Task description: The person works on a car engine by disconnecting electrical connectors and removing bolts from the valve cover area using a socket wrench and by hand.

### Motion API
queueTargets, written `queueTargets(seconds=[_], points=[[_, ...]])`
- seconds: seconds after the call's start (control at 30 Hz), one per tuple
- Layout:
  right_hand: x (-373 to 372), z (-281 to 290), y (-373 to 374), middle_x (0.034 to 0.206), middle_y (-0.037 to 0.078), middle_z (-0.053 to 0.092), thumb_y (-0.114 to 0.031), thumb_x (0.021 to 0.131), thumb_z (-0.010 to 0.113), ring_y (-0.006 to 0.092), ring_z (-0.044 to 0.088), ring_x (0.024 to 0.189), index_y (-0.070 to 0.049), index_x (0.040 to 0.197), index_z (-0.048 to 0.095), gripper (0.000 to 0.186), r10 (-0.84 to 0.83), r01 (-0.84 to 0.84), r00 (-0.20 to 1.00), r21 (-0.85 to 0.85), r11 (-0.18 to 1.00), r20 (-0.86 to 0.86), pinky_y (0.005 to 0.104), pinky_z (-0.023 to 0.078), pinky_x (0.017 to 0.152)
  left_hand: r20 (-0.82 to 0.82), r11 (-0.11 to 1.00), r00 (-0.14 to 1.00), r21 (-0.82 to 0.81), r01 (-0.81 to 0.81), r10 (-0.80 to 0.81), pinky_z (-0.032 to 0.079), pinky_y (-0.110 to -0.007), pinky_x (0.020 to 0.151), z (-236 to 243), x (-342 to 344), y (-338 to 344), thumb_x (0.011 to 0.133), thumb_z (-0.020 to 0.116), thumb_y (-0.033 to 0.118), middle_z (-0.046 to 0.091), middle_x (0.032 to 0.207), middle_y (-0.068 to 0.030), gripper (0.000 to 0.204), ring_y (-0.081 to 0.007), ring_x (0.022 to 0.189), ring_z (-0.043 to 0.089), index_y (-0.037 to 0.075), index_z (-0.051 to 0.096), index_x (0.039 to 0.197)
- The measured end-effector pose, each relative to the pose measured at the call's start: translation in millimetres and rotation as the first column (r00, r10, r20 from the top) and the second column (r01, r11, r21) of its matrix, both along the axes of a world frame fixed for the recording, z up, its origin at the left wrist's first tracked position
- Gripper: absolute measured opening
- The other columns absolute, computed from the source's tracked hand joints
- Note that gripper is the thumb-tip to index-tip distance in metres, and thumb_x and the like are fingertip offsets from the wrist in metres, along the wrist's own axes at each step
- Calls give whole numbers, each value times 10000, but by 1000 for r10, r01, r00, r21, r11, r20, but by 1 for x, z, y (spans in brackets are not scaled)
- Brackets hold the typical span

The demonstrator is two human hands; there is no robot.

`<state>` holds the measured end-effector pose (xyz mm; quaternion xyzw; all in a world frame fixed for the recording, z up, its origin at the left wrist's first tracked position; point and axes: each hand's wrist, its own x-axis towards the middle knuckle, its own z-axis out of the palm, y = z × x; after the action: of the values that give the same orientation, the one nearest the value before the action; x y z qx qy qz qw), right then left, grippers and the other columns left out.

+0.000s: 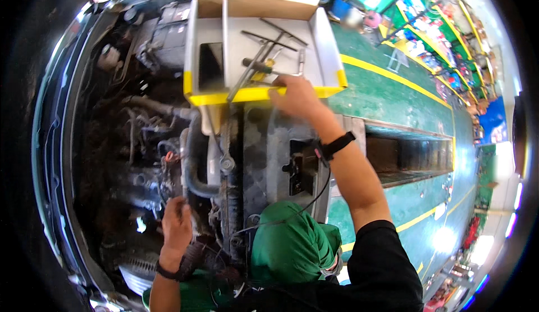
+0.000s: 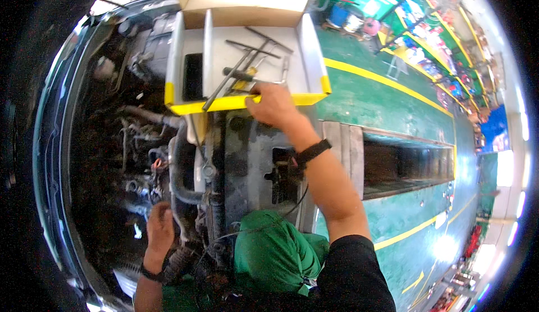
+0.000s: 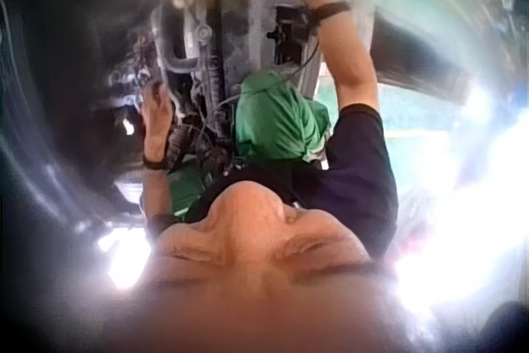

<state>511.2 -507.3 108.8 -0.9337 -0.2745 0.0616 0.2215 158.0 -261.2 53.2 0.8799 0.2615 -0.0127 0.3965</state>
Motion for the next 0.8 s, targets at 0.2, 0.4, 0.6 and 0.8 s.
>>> queueTargets(seconds=[0.2, 0.4, 0.6, 0.8], points=[[69, -14, 29, 951, 206, 724, -455, 927, 589, 297, 677, 873, 26, 1063, 705, 513, -54, -22, 921, -189, 982, -386, 439, 515, 803, 29, 995, 994, 16, -101, 101, 519, -392, 767, 15, -27, 8, 969, 603, 221, 647, 997, -159, 268, -307, 875, 650, 34, 591, 1161], [94, -74, 33, 1011, 287, 681, -311, 823, 698, 457, 640, 988, -26, 1123, 674, 414, 175, -188, 982, -398, 898, -70, 508, 512, 844, 142, 945, 950, 139, -297, 278, 504, -384, 707, 33, -100, 62, 983, 593, 223, 625, 945, -168, 230, -299, 792, 621, 15, 578, 1082], [146, -102, 16, 959, 276, 688, -276, 794, 744, 429, 654, 959, 38, 1053, 658, 416, 263, -280, 959, -491, 825, -105, 480, 512, 796, 98, 885, 882, 26, -465, 460, 507, -388, 721, 31, -137, 81, 992, 583, 243, 634, 941, -160, 242, -291, 821, 634, 30, 587, 1107], [137, -94, 14, 987, 248, 710, -193, 866, 628, 374, 687, 876, 76, 989, 687, 301, 185, -334, 908, -382, 861, -376, 441, 511, 725, 82, 862, 859, -32, -505, 506, 499, -332, 721, 20, -157, 95, 1023, 546, 295, 651, 885, -103, 306, -165, 800, 615, 34, 597, 1175]])
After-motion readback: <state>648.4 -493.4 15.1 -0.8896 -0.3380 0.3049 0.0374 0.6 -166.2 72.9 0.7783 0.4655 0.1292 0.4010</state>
